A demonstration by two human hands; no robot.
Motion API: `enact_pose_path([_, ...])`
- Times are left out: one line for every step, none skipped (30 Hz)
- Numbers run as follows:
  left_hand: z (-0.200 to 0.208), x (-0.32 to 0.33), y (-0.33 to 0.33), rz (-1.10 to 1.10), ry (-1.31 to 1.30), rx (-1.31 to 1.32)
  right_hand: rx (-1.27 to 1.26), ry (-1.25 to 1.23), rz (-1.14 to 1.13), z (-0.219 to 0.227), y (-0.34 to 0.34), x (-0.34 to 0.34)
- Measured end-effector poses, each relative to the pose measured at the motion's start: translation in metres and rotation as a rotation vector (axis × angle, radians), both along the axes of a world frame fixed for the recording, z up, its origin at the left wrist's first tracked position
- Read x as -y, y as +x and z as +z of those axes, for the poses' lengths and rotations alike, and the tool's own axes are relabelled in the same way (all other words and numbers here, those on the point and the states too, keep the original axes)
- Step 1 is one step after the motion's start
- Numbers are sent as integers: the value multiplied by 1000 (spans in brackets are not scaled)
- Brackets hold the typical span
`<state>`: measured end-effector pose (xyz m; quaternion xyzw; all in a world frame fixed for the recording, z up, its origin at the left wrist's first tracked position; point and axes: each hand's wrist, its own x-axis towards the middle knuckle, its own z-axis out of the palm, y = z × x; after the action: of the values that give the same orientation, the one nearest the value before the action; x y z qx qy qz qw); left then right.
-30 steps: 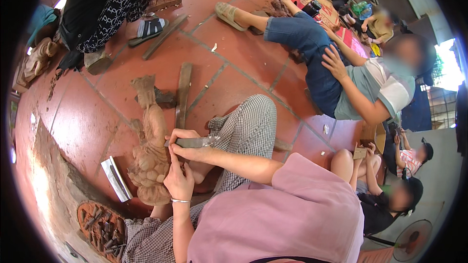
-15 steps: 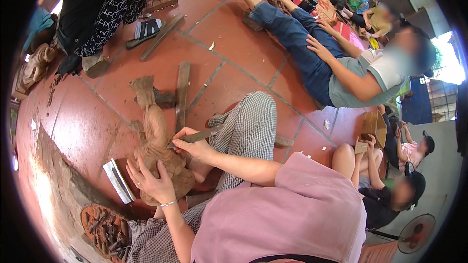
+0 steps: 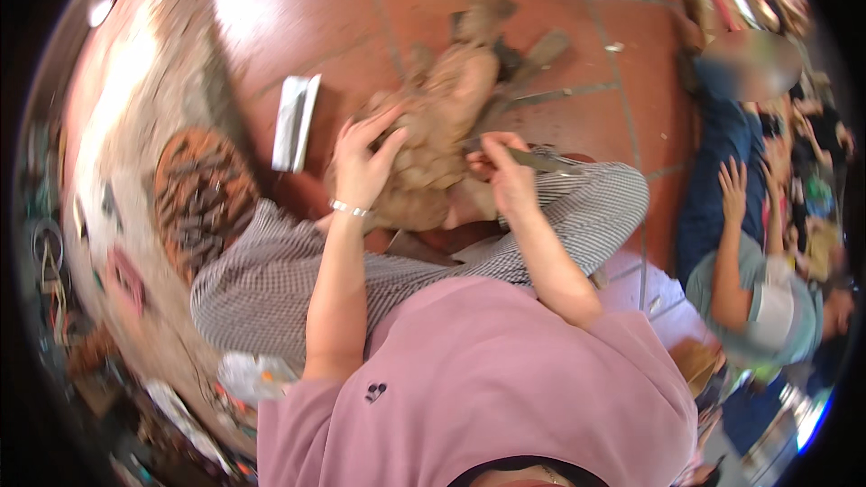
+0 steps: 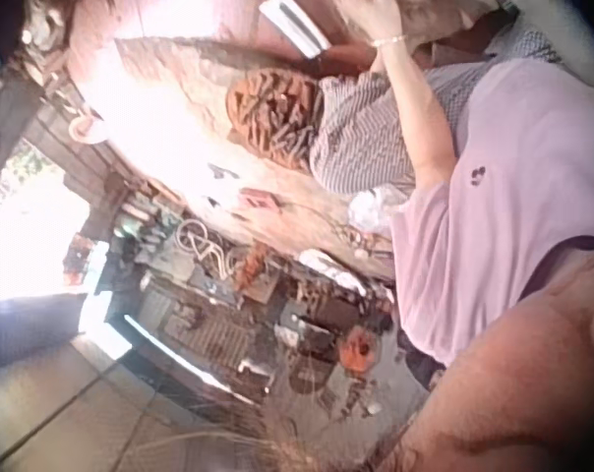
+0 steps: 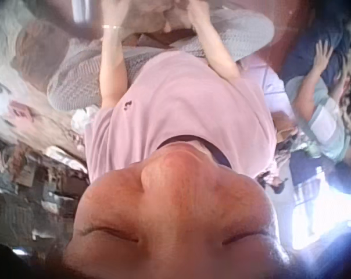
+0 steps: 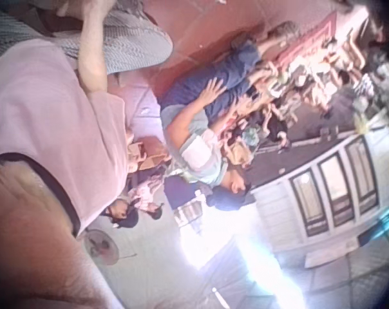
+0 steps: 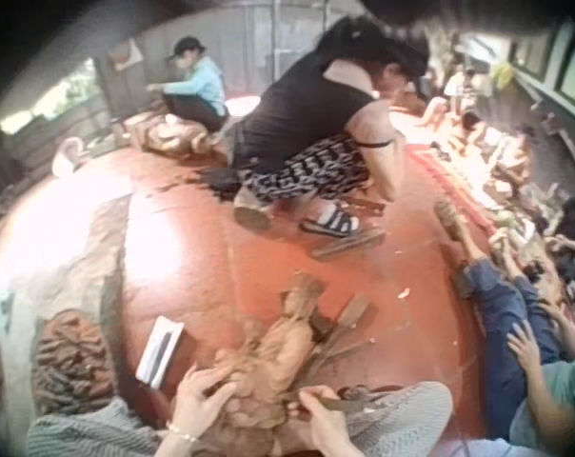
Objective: The person sits on the floor and carves a wooden object using a chisel and mallet. They hold the wood with one hand and strike the chisel with the mallet to shape the surface. The person occasionally switches tools and adjusts the wood's position.
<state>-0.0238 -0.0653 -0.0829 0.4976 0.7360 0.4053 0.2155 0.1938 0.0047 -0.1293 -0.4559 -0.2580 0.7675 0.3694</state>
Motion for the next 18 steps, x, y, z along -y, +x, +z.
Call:
enact_pose_path([0,4,-4,9,-13,28,-15,6,10,1,-1,3])
enact_pose_path([1,2,-3,8,-14,62,-26,22,9,2,2,1])
enact_pose_path([3,4,-4,4,-16,94,-26,22,40,2,1,2])
enact_pose_path([2,3,-4,7,-15,123,-17,35,57,2,3,2])
enact_pose_path([2,4,-5,9,-15,151,-10,47,72,3,3,3])
enact_pose_path([2,5,-6,10,-14,178,5,81,85,5,1,5])
enact_pose_path([2,5,-4,35,-1,130,22,118,96,9,0,5])
enact_pose_path([3,5,0,131,13,193,38,154,108,13,-2,5])
enact_pose_path([5,5,4,227,28,254,82,228,131,15,-3,7])
enact_pose_path([3,5,8,322,44,317,127,304,152,16,-4,9])
enact_pose_path([-8,3,8,385,254,123,170,380,175,19,-7,10])
enact_pose_path([-10,8,15,410,269,116,164,416,195,24,-10,12])
enact_pose_path([2,10,26,428,284,112,159,452,207,35,-15,14])
enact_pose_path([13,13,40,444,303,108,156,491,218,41,-18,15])
enact_pose_path([24,18,58,338,276,229,230,612,236,42,-19,13])
enact_pose_path([26,23,73,196,291,190,299,734,255,42,-22,9])
enact_pose_path([25,28,88,142,260,222,368,856,279,41,-27,7])
enact_pose_path([22,32,98,87,230,255,355,883,285,42,-32,6])
